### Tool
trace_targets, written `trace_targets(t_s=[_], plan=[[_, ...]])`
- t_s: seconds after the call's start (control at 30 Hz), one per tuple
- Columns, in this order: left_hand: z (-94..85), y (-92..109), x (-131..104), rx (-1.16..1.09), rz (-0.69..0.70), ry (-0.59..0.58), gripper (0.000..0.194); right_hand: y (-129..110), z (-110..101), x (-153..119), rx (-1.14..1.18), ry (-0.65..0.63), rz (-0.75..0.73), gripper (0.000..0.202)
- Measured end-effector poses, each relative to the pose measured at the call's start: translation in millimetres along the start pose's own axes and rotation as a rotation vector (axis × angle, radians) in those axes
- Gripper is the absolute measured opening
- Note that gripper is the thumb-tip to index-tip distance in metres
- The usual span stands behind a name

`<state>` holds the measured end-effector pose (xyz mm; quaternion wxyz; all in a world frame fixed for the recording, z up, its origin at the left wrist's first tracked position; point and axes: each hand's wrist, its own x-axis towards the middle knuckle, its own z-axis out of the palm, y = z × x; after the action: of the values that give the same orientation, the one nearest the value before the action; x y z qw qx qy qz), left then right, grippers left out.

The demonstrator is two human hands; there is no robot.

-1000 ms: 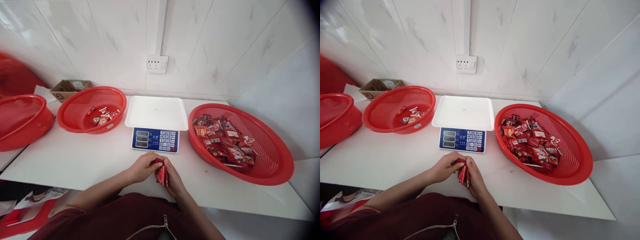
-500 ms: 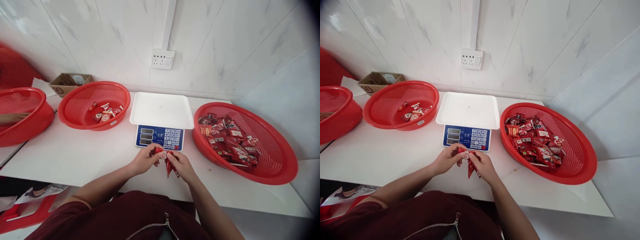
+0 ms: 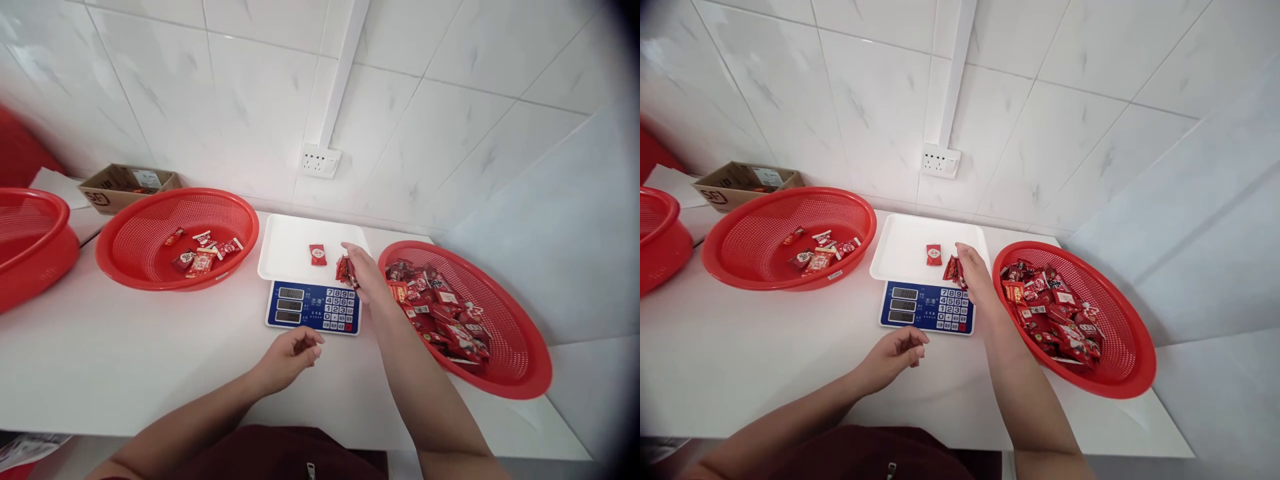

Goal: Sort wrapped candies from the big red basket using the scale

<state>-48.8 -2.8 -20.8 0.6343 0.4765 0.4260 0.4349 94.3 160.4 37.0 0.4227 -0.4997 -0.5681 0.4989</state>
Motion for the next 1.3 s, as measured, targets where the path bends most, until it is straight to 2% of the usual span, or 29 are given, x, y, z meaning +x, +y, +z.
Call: trace_targets(t_s=[0.07, 0.17, 0.33, 0.43, 0.53, 0.7, 0.83, 0.9, 1.0, 1.07, 1.13, 1.23, 1.3], plan=[[3.8, -1.4, -3.6, 0.016, -0.041, -0.057, 0.028, -0.7, -3.0, 5.5, 0.033, 0.026, 0.029, 0.044], [7.7, -0.5, -9.1, 0.125, -0.054, -0.119, 0.02, -7.1, -6.4, 16.1, -0.052, 0.053, 0.033, 0.035], [8.3, 6.9, -13.6, 0.229, -0.033, -0.149, 0.016, -13.9, -6.9, 34.9, -0.179, 0.01, 0.01, 0.02], [9.1, 10.1, -14.2, 0.255, -0.029, -0.15, 0.017, -13.3, -8.0, 41.9, -0.251, 0.01, 0.004, 0.031], [11.1, 11.3, -14.8, 0.267, -0.024, -0.158, 0.017, -16.0, -11.3, 44.3, -0.32, 0.062, -0.028, 0.042], [12.1, 8.6, -15.4, 0.29, -0.021, -0.167, 0.017, -28.2, -7.6, 41.5, -0.379, 0.182, -0.119, 0.035], [10.2, 5.8, -15.3, 0.304, -0.011, -0.173, 0.018, -33.2, 2.2, 39.5, -0.485, 0.143, -0.258, 0.032], [9.2, 7.1, -15.1, 0.327, -0.025, -0.183, 0.019, -35.9, -1.1, 37.0, -0.545, 0.101, -0.309, 0.031], [8.1, 11.9, -14.1, 0.38, -0.054, -0.191, 0.02, -43.8, -27.5, 29.0, -0.606, 0.014, -0.31, 0.032], [7.3, 14.3, -12.5, 0.408, -0.061, -0.183, 0.02, -48.9, -58.7, 20.9, -0.66, -0.002, -0.268, 0.033], [6.3, 14.1, -10.4, 0.425, -0.065, -0.185, 0.022, -49.4, -95.0, 11.6, -0.708, 0.036, -0.172, 0.032], [5.3, 8.7, -7.9, 0.43, -0.084, -0.202, 0.026, -34.4, -142.1, -1.5, -0.751, 0.063, -0.015, 0.027], [5.3, 3.4, -6.9, 0.419, -0.102, -0.203, 0.028, -14.9, -159.8, -7.0, -0.761, 0.046, 0.062, 0.026]])
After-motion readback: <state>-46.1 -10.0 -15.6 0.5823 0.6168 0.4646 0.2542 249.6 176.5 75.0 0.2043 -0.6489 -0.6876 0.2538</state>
